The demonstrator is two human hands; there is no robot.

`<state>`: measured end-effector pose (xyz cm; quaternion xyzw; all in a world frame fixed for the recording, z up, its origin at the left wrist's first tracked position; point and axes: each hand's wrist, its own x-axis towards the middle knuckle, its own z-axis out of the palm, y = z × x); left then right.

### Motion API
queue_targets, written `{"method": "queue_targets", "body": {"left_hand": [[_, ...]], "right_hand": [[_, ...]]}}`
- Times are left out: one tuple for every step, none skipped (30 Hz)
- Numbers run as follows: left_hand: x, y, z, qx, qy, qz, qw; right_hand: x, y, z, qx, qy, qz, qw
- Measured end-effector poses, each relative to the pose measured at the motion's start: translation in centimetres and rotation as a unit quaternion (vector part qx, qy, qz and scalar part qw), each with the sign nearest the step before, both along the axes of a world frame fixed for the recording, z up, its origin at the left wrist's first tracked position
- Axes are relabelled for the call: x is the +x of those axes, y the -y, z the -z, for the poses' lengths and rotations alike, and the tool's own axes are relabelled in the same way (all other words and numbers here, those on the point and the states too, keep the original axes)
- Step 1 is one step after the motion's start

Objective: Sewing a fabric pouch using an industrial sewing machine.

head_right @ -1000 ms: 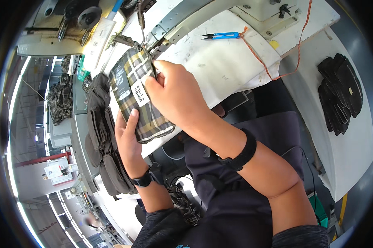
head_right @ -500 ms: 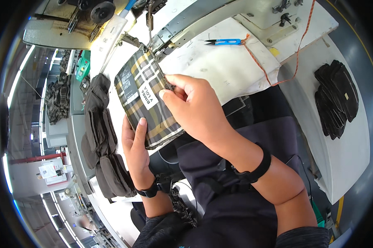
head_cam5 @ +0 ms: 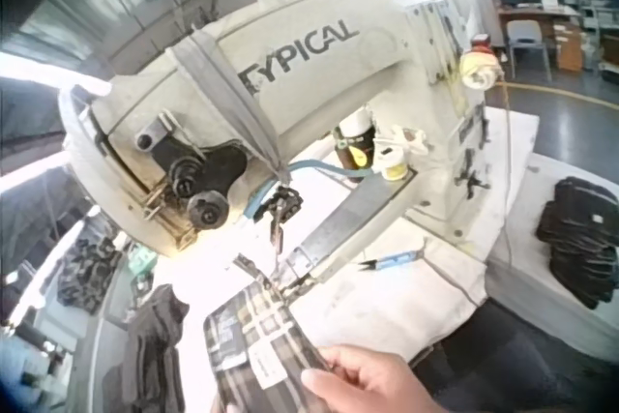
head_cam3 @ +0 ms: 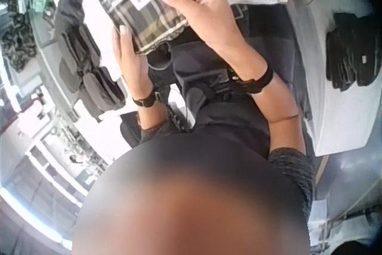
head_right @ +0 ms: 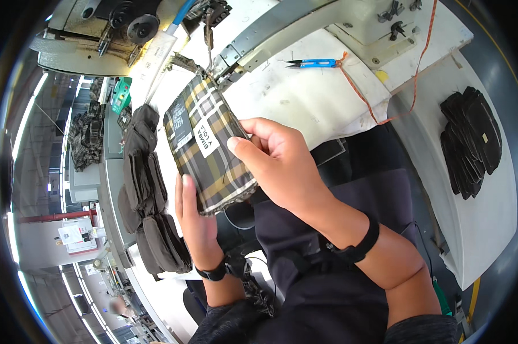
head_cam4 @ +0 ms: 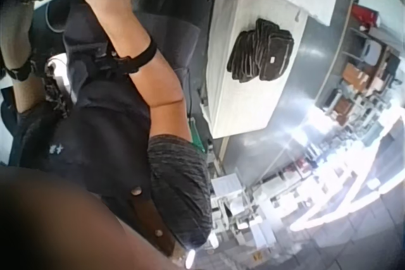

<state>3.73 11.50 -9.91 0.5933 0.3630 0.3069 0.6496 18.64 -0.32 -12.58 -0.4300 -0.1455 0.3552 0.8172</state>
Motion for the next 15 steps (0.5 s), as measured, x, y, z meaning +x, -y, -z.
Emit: {"method": "queue_targets", "body": {"left_hand": [[-0.3, 0.4, 0.0, 0.001, 0.003, 0.0, 1.0], [-0.6, 0.8, 0.2, 0.023, 0.038, 0.001, 0.999], [-1.0, 1.2, 0.2, 0.045, 0.072, 0.001, 0.996], [-1.1, 1.6, -0.1, 0.043, 0.075, 0.006, 0.996], [-1.3, 1.8, 0.2, 0.045, 0.079, 0.004, 0.996], [-1.4, 2.0, 0.6, 0.071, 0.067, -0.012, 0.995], [-1.4, 1.9, 1.0, 0.096, 0.055, -0.027, 0.993], [-1.3, 1.6, 1.3, 0.11, 0.051, -0.022, 0.992], [-1.1, 1.6, 1.4, 0.109, 0.052, -0.025, 0.992], [-0.9, 1.6, 1.5, 0.091, 0.058, -0.032, 0.994], [-0.6, 1.5, 1.5, 0.072, 0.064, -0.039, 0.995], [-0.4, 1.3, 1.5, 0.071, 0.077, -0.039, 0.994], [-0.2, 1.2, 1.5, 0.071, 0.077, -0.04, 0.994], [0.1, 1.0, 1.3, 0.071, 0.077, -0.044, 0.993], [0.3, 1.0, 1.1, 0.069, 0.078, -0.048, 0.993]], "right_hand": [[0.0, 0.0, -0.1, 0.001, 0.003, 0.0, 1.0], [-0.1, 0.1, -0.3, 0.004, -0.012, 0.006, 1.0], [-0.2, 0.1, -0.6, 0.007, -0.027, 0.011, 1.0], [-0.2, 0.0, -1.0, 0.013, -0.035, 0.016, 0.999], [-0.3, -0.1, -1.0, 0.014, -0.032, 0.013, 0.999], [-0.3, 0.0, -0.9, 0.007, -0.034, 0.015, 0.999], [-0.2, 0.0, -0.8, 0.0, -0.036, 0.016, 0.999], [0.1, -0.1, -0.7, 0.001, -0.032, 0.015, 0.999], [0.4, -0.2, -0.5, -0.004, -0.029, 0.008, 1.0], [0.7, -0.3, -0.4, -0.009, -0.026, 0.002, 1.0], [0.9, -0.5, -0.2, -0.014, -0.022, -0.003, 1.0], [1.2, -0.7, -0.3, -0.011, -0.022, -0.008, 1.0], [1.4, -0.9, -0.4, -0.01, -0.022, -0.01, 1.0], [1.7, -1.0, -0.4, -0.012, -0.021, -0.022, 0.999], [2.0, -1.1, -0.4, -0.014, -0.021, -0.033, 0.999]]}}
